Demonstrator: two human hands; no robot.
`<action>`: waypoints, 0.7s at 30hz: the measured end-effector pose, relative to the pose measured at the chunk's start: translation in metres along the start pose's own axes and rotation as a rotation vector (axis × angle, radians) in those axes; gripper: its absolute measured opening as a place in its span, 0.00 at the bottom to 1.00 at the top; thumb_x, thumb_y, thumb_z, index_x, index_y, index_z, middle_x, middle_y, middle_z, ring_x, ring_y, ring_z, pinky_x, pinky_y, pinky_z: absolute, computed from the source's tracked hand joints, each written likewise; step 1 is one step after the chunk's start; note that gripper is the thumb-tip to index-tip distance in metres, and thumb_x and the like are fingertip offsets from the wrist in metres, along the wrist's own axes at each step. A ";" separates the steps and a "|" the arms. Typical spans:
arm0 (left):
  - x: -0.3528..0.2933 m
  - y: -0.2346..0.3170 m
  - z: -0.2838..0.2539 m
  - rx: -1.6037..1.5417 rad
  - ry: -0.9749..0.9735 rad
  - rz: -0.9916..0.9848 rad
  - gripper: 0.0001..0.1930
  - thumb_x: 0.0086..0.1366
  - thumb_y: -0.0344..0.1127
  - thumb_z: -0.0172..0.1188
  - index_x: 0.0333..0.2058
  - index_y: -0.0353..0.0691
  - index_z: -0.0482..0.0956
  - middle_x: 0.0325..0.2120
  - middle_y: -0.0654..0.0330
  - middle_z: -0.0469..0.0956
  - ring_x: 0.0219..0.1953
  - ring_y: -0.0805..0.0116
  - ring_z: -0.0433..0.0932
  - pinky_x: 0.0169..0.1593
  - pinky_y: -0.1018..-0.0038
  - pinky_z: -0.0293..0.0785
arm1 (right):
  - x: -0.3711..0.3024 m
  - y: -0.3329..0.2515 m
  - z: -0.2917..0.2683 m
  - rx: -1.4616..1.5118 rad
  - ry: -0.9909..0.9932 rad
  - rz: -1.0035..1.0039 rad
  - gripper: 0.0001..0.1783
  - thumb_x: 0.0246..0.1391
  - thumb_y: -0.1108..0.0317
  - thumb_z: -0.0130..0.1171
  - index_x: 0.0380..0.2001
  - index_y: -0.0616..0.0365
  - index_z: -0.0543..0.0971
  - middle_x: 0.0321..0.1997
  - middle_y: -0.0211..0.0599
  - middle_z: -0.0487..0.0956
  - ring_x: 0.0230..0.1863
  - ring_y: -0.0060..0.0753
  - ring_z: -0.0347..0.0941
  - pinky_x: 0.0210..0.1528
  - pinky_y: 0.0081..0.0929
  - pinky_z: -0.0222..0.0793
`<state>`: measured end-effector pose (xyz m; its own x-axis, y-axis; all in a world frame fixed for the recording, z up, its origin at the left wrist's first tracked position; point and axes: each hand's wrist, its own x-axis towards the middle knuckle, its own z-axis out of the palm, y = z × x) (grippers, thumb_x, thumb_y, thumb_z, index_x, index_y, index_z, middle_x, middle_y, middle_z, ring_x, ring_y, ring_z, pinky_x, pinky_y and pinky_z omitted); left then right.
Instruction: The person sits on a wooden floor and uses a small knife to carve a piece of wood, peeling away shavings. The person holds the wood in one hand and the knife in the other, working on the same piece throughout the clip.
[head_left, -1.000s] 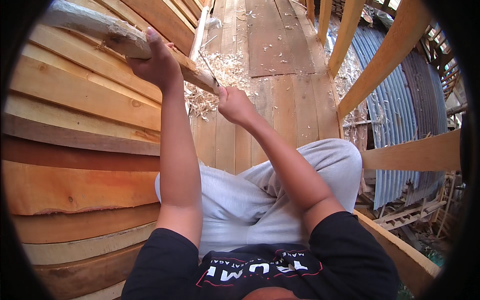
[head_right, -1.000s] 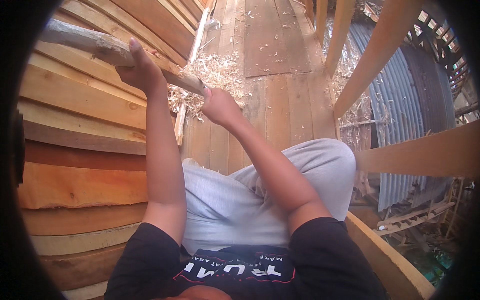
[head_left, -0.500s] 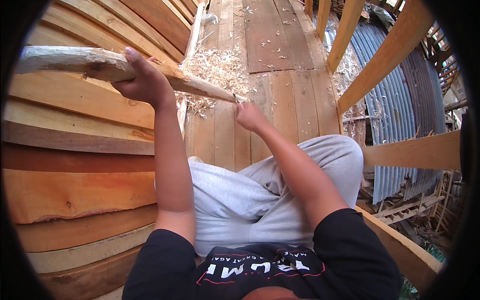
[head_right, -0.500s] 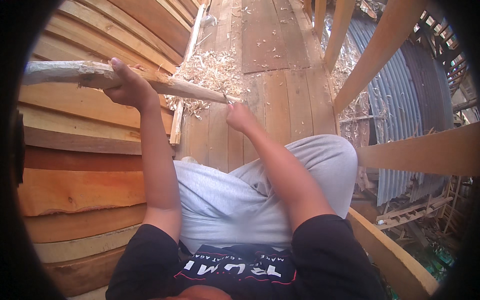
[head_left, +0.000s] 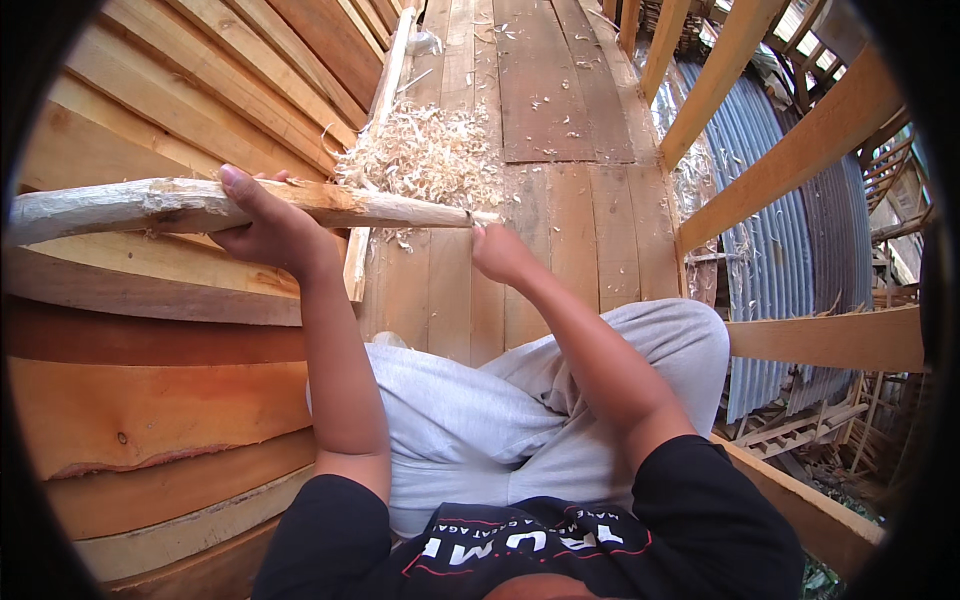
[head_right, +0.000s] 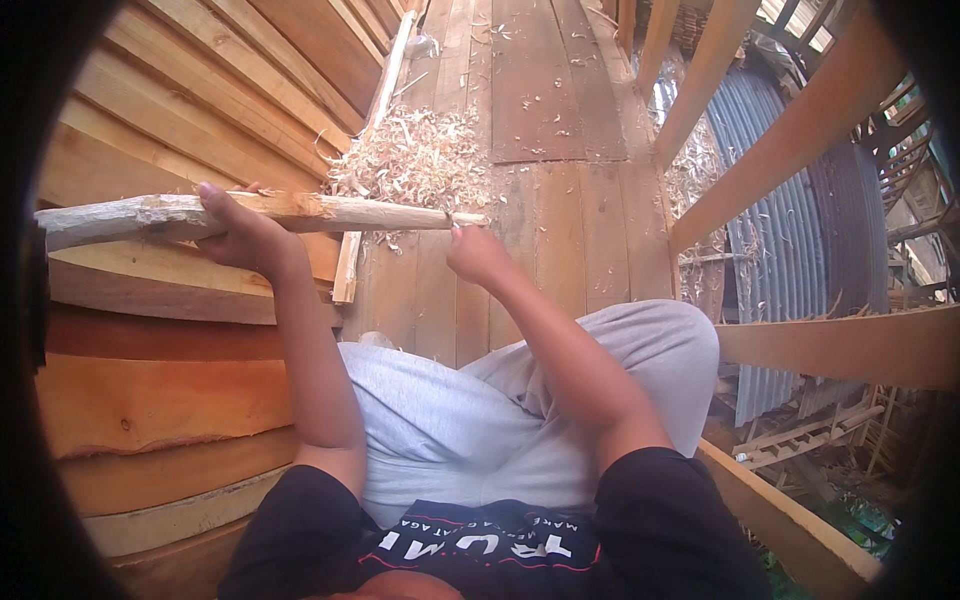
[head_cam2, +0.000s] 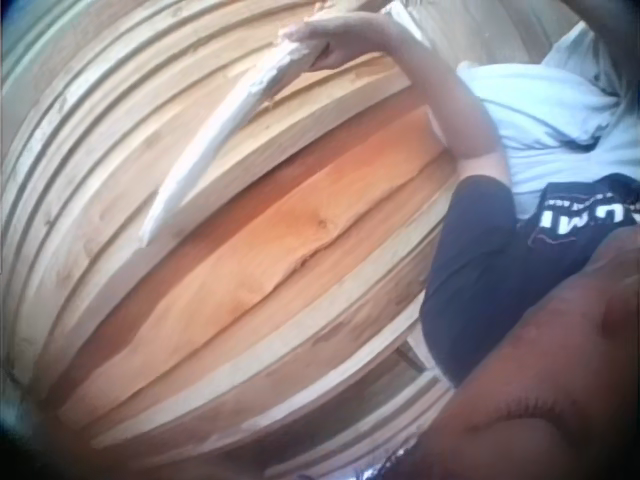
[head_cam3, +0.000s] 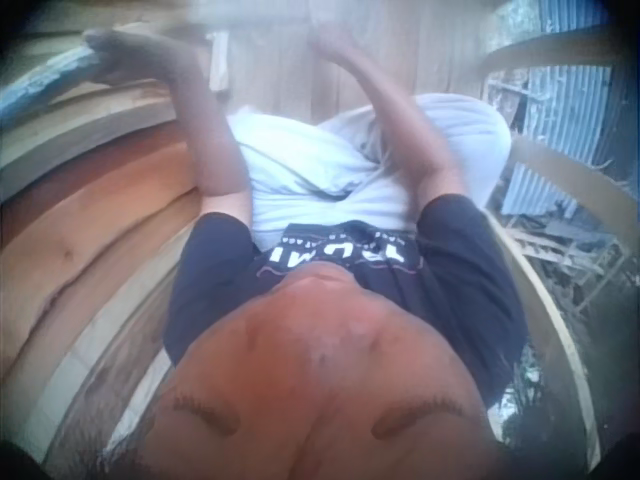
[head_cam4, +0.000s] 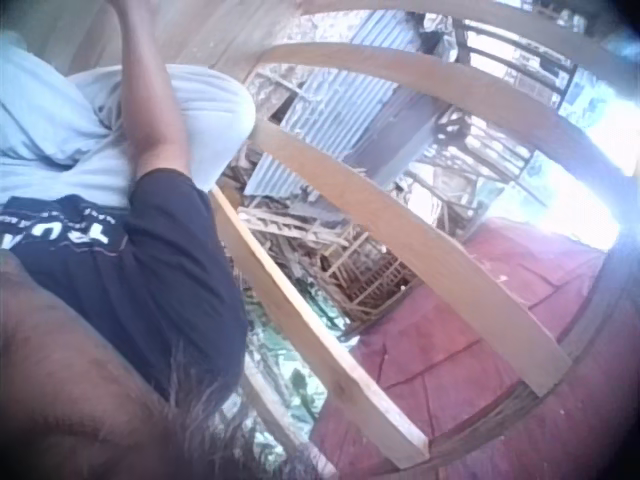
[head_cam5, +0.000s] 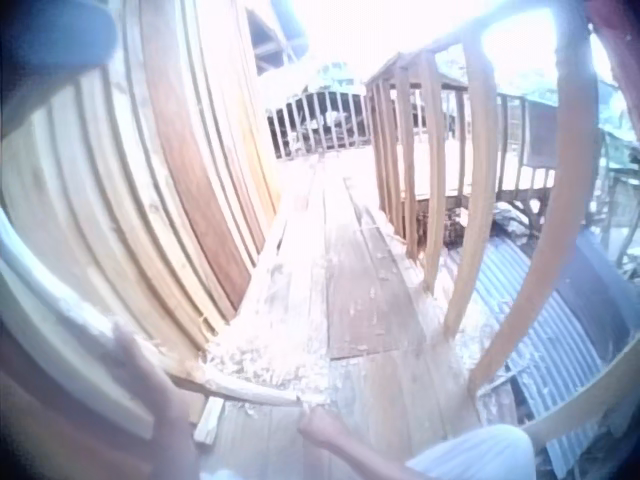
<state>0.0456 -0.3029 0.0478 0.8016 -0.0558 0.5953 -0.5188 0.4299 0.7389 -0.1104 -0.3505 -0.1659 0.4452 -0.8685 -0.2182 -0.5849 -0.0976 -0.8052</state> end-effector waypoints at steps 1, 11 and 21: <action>0.003 -0.003 -0.005 -0.005 0.010 -0.028 0.37 0.63 0.51 0.61 0.54 0.23 0.56 0.40 0.46 0.70 0.29 0.67 0.75 0.32 0.75 0.79 | -0.003 -0.009 0.000 -0.028 0.010 -0.021 0.25 0.64 0.59 0.41 0.29 0.74 0.76 0.32 0.69 0.76 0.38 0.69 0.73 0.44 0.52 0.67; 0.005 -0.003 -0.001 -0.017 0.072 -0.068 0.34 0.63 0.48 0.61 0.52 0.25 0.57 0.35 0.49 0.72 0.28 0.67 0.75 0.33 0.75 0.77 | 0.010 0.010 0.003 -0.025 -0.038 0.003 0.23 0.65 0.59 0.41 0.33 0.71 0.75 0.30 0.67 0.76 0.36 0.68 0.73 0.43 0.52 0.67; 0.008 -0.010 -0.005 0.003 0.095 -0.017 0.34 0.62 0.49 0.61 0.52 0.26 0.58 0.37 0.49 0.71 0.31 0.66 0.75 0.33 0.74 0.78 | 0.008 0.003 -0.005 -0.054 -0.004 0.012 0.22 0.64 0.61 0.41 0.34 0.71 0.76 0.32 0.66 0.77 0.38 0.66 0.75 0.44 0.52 0.69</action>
<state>0.0586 -0.3031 0.0439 0.8347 0.0232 0.5503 -0.5060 0.4271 0.7494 -0.1121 -0.3597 -0.1673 0.4400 -0.8681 -0.2300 -0.6261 -0.1129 -0.7715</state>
